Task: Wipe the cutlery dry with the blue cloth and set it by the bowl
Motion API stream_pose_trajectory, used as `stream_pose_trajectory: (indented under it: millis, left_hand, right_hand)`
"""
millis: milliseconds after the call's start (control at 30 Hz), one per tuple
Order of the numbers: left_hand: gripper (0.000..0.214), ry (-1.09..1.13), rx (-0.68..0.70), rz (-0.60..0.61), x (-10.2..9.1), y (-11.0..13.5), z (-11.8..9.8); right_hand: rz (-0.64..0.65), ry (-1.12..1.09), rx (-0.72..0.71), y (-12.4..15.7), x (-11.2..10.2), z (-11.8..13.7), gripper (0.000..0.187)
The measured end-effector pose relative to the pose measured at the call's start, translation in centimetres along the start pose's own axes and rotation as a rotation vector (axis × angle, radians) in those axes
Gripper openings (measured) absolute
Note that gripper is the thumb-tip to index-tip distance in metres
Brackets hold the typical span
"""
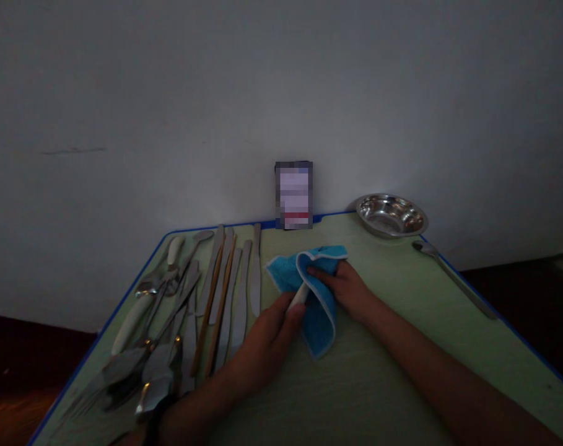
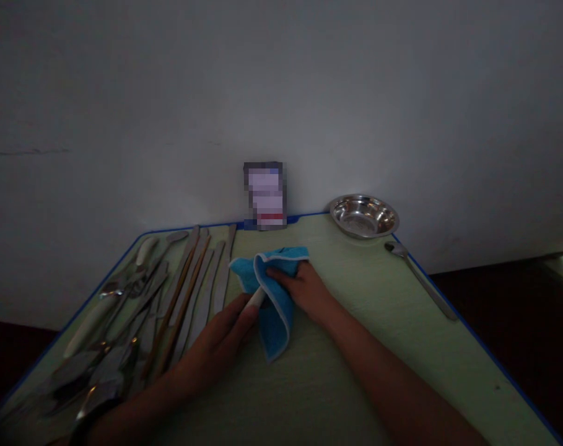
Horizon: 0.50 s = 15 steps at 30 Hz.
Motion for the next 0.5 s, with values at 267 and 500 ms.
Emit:
stream_pose_trajectory:
  millis: [267,500]
  left_hand:
    - [0.029,-0.114,0.02,0.026,0.1,0.1,-0.7]
    - [0.034,-0.091,0.016,0.074,0.2,0.0,-0.5]
  right_hand:
    - [-0.294,-0.014,0.057,0.2,-0.2,-0.3,0.033]
    - [-0.428,-0.048,0.189,0.4,-0.8,-1.0,0.04]
Point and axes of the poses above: each hand's wrist, its own y-axis away from the middle knuckle, its own x-axis out of the palm, z = x × y, the point moved 4 cm from there along -y, towards the middle knuckle, and after that the axes turned 8 degrees about -y, right-handed, at the moved point
